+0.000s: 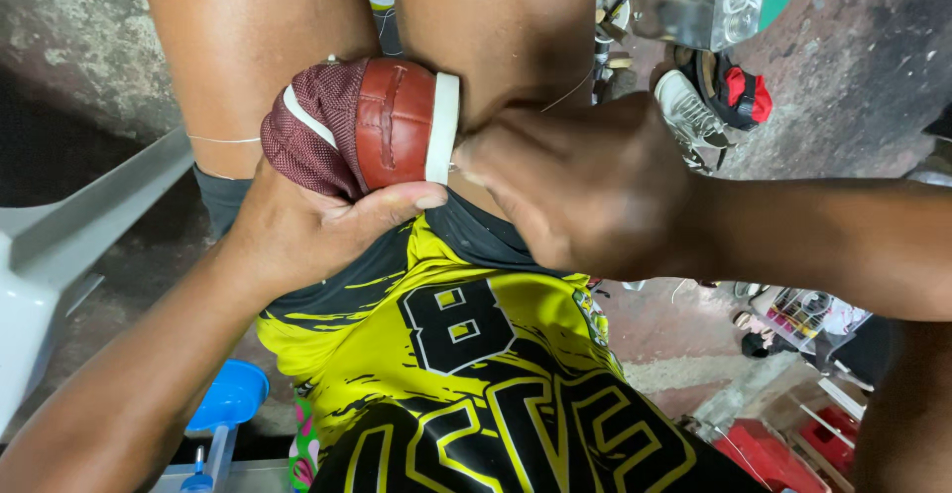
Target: The person stitches the sole of a shoe using a needle and thread, pulling the thread tight through the material by hand.
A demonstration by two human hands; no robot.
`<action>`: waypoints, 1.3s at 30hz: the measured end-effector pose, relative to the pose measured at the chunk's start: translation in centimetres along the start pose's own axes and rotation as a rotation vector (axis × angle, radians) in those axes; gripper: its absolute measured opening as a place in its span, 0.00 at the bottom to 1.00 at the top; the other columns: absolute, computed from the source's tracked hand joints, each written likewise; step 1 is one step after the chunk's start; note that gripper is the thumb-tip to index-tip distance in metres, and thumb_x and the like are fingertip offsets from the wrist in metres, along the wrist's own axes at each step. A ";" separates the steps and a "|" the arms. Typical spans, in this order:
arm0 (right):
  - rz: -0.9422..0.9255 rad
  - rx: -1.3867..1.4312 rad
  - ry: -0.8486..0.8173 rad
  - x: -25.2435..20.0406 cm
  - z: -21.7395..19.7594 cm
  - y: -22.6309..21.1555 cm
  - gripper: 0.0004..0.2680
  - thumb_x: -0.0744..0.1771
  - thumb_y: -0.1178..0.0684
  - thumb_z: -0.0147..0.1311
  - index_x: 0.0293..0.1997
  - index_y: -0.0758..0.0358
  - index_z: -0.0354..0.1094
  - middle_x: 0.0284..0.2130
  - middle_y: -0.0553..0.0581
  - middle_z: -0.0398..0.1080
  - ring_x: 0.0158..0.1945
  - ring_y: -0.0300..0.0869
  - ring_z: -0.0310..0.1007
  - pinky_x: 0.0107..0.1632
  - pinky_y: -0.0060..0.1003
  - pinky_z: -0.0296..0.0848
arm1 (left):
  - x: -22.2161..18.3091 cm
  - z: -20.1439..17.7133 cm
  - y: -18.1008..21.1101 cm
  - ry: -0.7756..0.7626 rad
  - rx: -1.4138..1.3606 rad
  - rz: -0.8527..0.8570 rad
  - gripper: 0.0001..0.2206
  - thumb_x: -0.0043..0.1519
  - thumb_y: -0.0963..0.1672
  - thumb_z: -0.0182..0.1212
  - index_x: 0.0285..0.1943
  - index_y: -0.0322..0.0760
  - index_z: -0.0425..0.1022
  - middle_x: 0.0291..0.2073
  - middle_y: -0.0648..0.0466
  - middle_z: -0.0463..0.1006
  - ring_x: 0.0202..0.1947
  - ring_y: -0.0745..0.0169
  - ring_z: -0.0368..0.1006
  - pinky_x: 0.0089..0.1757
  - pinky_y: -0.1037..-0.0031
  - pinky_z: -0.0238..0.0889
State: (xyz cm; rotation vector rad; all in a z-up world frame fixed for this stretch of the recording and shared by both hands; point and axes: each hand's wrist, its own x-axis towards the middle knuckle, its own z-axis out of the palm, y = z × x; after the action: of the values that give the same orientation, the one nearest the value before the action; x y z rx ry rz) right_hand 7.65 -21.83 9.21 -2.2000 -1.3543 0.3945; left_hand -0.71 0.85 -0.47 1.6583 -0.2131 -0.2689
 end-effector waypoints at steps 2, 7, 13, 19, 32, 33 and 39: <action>-0.055 -0.033 -0.003 0.5 0.1 0.3 0.05 0.65 0.64 0.60 0.41 0.69 0.67 0.32 0.60 0.71 0.30 0.48 0.73 0.32 0.43 0.71 | 0.1 0.0 -0.1 0.004 -0.008 -0.006 0.20 0.59 0.45 0.76 0.55 0.33 0.73 0.45 0.51 0.77 0.46 0.58 0.74 0.52 0.68 0.68; 0.062 0.062 -0.029 0.4 0.6 0.2 0.05 0.67 0.63 0.59 0.44 0.68 0.69 0.31 0.59 0.70 0.29 0.49 0.71 0.34 0.45 0.70 | -0.1 0.1 -0.3 0.028 -0.034 0.053 0.20 0.62 0.44 0.76 0.58 0.33 0.72 0.49 0.50 0.76 0.50 0.55 0.74 0.55 0.68 0.67; 0.182 0.118 0.024 -2.5 1.3 2.8 0.02 0.68 0.59 0.61 0.41 0.63 0.73 0.33 0.56 0.73 0.34 0.46 0.75 0.39 0.41 0.72 | -0.2 1.2 2.5 0.138 -0.037 -0.065 0.20 0.56 0.45 0.76 0.54 0.34 0.75 0.45 0.49 0.79 0.46 0.57 0.78 0.50 0.68 0.69; 0.325 0.254 0.223 -10.4 2.5 5.5 0.01 0.69 0.58 0.59 0.42 0.63 0.73 0.38 0.55 0.75 0.41 0.44 0.75 0.48 0.36 0.72 | -5.7 -1.0 5.4 0.097 0.010 -0.078 0.12 0.55 0.44 0.75 0.45 0.38 0.81 0.36 0.53 0.83 0.36 0.67 0.79 0.40 0.77 0.68; 0.430 0.767 0.549 -15.3 3.4 8.2 0.09 0.70 0.51 0.60 0.35 0.63 0.68 0.33 0.54 0.70 0.37 0.40 0.67 0.44 0.32 0.68 | -4.1 -0.9 7.4 0.233 0.157 0.235 0.11 0.54 0.46 0.73 0.41 0.43 0.78 0.35 0.57 0.79 0.35 0.67 0.80 0.37 0.72 0.76; 0.422 0.764 0.554 -15.3 3.2 8.2 0.09 0.70 0.51 0.60 0.35 0.63 0.68 0.33 0.54 0.70 0.37 0.40 0.67 0.44 0.32 0.68 | -3.5 0.0 7.8 0.175 0.212 0.306 0.11 0.56 0.46 0.72 0.44 0.43 0.79 0.38 0.57 0.80 0.35 0.67 0.80 0.36 0.72 0.76; 0.386 0.779 0.547 -14.7 3.4 9.0 0.09 0.70 0.51 0.60 0.35 0.63 0.68 0.33 0.54 0.70 0.38 0.40 0.67 0.44 0.33 0.67 | 0.1 7.1 8.4 -0.116 0.801 0.771 0.26 0.54 0.45 0.54 0.63 0.33 0.74 0.60 0.45 0.74 0.45 0.54 0.76 0.27 0.71 0.71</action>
State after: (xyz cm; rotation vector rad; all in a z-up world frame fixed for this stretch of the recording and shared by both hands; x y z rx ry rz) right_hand 5.90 -37.21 0.91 -1.6938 -0.3732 0.3403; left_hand -2.57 -6.75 7.24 2.1870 -1.1289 0.3594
